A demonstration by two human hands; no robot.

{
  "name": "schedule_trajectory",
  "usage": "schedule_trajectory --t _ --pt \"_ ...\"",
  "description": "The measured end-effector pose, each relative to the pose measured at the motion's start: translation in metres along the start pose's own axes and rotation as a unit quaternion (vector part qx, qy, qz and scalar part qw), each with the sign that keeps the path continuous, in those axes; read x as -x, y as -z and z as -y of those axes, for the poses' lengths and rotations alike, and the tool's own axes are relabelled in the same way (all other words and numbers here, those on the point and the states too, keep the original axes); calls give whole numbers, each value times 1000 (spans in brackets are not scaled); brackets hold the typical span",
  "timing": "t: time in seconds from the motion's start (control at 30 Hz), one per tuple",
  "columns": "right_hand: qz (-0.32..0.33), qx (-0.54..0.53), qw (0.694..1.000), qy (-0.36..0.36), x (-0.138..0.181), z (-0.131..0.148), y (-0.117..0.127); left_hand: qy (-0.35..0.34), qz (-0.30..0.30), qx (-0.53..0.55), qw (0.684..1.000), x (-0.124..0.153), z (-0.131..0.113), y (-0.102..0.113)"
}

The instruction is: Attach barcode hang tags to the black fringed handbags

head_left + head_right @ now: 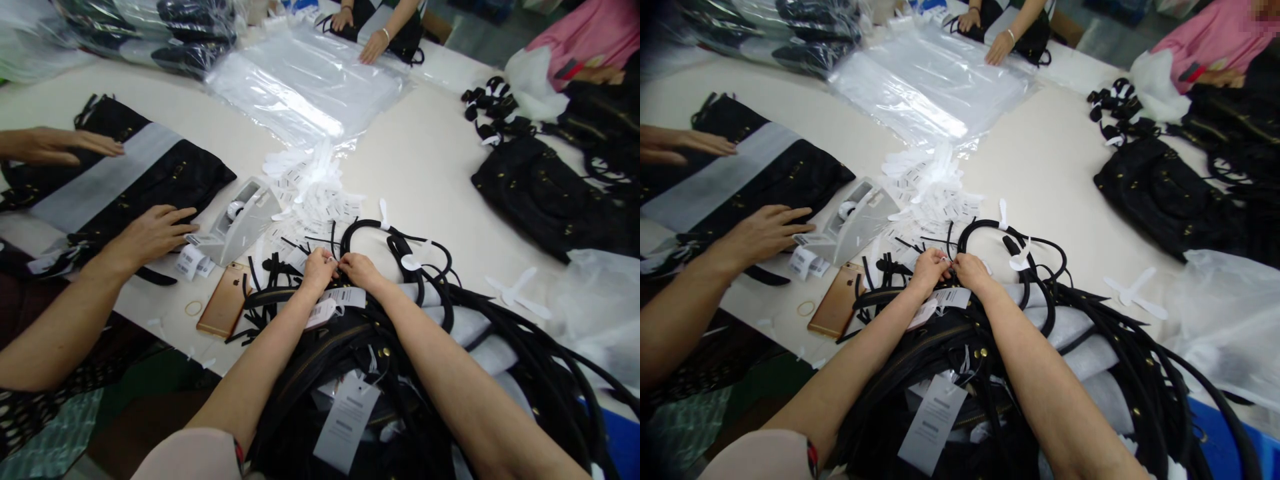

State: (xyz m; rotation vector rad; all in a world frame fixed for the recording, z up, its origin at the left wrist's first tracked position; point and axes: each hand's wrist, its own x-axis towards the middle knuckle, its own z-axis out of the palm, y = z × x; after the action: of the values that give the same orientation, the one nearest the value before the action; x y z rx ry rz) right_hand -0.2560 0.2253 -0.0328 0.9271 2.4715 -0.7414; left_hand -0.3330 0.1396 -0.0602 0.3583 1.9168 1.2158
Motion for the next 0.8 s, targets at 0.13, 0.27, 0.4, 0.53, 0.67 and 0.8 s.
schedule_trajectory --t 0.13,0.27,0.4,0.53,0.67,0.8 --pt "3 0 1000 5 1 1 1 -5 -7 -6 1000 -1 1 0" --pt "1 1 1000 2 0 0 0 -6 -9 -20 1000 -1 0 1" --pt "-6 5 1000 -7 0 -1 -1 -7 -10 -21 1000 0 0 0" --pt "-13 9 1000 -17 1 0 0 -2 -7 -27 1000 1 -1 0" --pt "-18 10 999 -25 1 1 1 1 -3 -45 999 1 -1 0" --pt "-23 8 999 -25 0 1 0 18 22 -79 996 -1 -1 1"
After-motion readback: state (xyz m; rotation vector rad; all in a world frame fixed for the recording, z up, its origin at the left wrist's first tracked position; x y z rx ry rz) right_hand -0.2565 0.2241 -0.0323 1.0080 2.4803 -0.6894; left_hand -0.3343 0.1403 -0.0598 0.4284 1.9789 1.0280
